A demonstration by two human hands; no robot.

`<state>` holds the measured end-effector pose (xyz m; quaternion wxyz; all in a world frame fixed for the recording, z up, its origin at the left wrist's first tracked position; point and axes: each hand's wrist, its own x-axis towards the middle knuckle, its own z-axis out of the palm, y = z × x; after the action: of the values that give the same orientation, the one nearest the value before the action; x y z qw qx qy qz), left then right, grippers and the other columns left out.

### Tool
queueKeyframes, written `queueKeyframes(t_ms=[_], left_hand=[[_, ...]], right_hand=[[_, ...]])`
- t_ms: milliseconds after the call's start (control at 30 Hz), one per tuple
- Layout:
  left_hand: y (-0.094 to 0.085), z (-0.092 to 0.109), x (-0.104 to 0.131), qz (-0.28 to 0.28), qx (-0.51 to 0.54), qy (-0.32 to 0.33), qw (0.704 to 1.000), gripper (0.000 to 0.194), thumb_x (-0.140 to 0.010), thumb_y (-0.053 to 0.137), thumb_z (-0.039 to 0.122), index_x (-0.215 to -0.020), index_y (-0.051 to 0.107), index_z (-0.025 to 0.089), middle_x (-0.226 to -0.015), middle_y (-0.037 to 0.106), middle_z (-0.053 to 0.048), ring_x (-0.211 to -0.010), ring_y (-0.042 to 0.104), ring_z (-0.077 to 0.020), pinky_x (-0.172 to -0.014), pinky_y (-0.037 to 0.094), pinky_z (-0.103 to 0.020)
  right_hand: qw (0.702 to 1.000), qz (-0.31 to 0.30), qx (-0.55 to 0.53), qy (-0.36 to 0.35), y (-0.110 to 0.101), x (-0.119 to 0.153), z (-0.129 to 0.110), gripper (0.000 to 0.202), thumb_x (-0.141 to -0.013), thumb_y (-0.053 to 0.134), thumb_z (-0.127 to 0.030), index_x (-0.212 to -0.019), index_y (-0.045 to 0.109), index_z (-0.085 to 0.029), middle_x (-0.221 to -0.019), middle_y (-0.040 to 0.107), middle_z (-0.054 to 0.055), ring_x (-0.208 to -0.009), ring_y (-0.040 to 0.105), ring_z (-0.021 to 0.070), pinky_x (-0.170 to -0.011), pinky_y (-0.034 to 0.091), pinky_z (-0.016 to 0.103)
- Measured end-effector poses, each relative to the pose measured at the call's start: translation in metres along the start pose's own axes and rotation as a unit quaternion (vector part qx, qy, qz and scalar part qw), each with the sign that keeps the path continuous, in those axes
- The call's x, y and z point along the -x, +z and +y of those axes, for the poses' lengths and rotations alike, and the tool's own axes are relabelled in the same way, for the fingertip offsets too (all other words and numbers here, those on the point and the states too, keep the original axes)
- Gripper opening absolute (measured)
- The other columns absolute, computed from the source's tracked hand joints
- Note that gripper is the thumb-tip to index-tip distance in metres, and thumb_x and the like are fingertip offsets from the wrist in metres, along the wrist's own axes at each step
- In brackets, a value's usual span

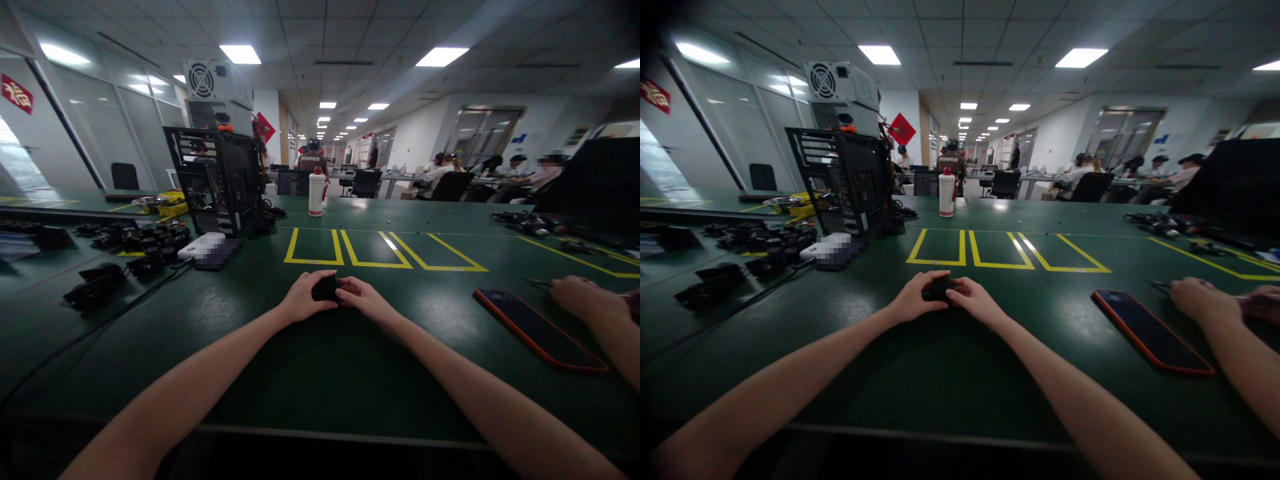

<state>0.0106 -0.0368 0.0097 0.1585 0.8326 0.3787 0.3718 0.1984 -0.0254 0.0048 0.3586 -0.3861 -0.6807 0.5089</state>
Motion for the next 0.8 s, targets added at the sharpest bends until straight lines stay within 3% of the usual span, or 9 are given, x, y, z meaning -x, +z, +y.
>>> queueKeyframes(t_ms=[100,267,467,600,800], left_hand=[[-0.001,0.002,0.001,-0.004,0.002,0.003,1.000,0.062,-0.066,0.068,0.033,-0.122,0.041,0.027,-0.118,0.052,-0.004,-0.100,0.048,-0.0233,-0.085,0.041,-0.039],[-0.003,0.007,0.001,-0.007,0.007,0.009,1.000,0.062,-0.067,0.068,0.031,-0.122,0.041,0.027,-0.119,0.051,-0.004,-0.102,0.048,-0.0229,-0.087,0.039,-0.038],[-0.004,0.009,0.001,-0.009,0.002,-0.006,1.000,0.062,-0.066,0.068,0.032,-0.122,0.041,0.027,-0.117,0.052,-0.004,-0.099,0.049,-0.0226,-0.084,0.040,-0.038],[-0.004,0.010,0.001,0.001,-0.002,-0.004,1.000,0.063,-0.066,0.069,0.032,-0.122,0.041,0.027,-0.116,0.053,-0.004,-0.097,0.049,-0.0220,-0.082,0.041,-0.037],[-0.004,0.009,0.001,-0.002,-0.012,-0.008,1.000,0.062,-0.067,0.067,0.030,-0.123,0.041,0.026,-0.115,0.052,-0.004,-0.097,0.048,-0.0219,-0.083,0.040,-0.037]], right_hand=[[1.000,-0.006,0.004,0.026,-0.003,0.000,-0.002,0.033,-0.072,0.061,-0.035,-0.099,0.053,-0.016,-0.094,0.060,0.005,-0.079,0.060,0.0140,-0.072,0.050,0.029],[0.995,0.042,0.075,0.059,0.002,-0.005,-0.002,0.039,-0.078,0.046,-0.049,-0.077,0.059,-0.012,-0.069,0.060,0.004,-0.060,0.059,0.0125,-0.060,0.050,0.027],[0.998,0.063,-0.010,-0.016,0.007,-0.006,0.001,0.038,-0.076,0.056,-0.037,-0.107,0.050,-0.017,-0.093,0.061,0.006,-0.086,0.059,0.0156,-0.077,0.050,0.032],[0.999,0.050,0.003,-0.020,0.007,-0.003,-0.003,0.029,-0.077,0.054,-0.038,-0.098,0.053,-0.017,-0.085,0.060,0.004,-0.081,0.059,0.0154,-0.076,0.050,0.035],[1.000,0.017,0.000,-0.019,0.002,0.005,-0.010,0.036,-0.074,0.058,-0.032,-0.106,0.054,-0.017,-0.107,0.058,0.008,-0.099,0.056,0.0192,-0.089,0.044,0.039]])
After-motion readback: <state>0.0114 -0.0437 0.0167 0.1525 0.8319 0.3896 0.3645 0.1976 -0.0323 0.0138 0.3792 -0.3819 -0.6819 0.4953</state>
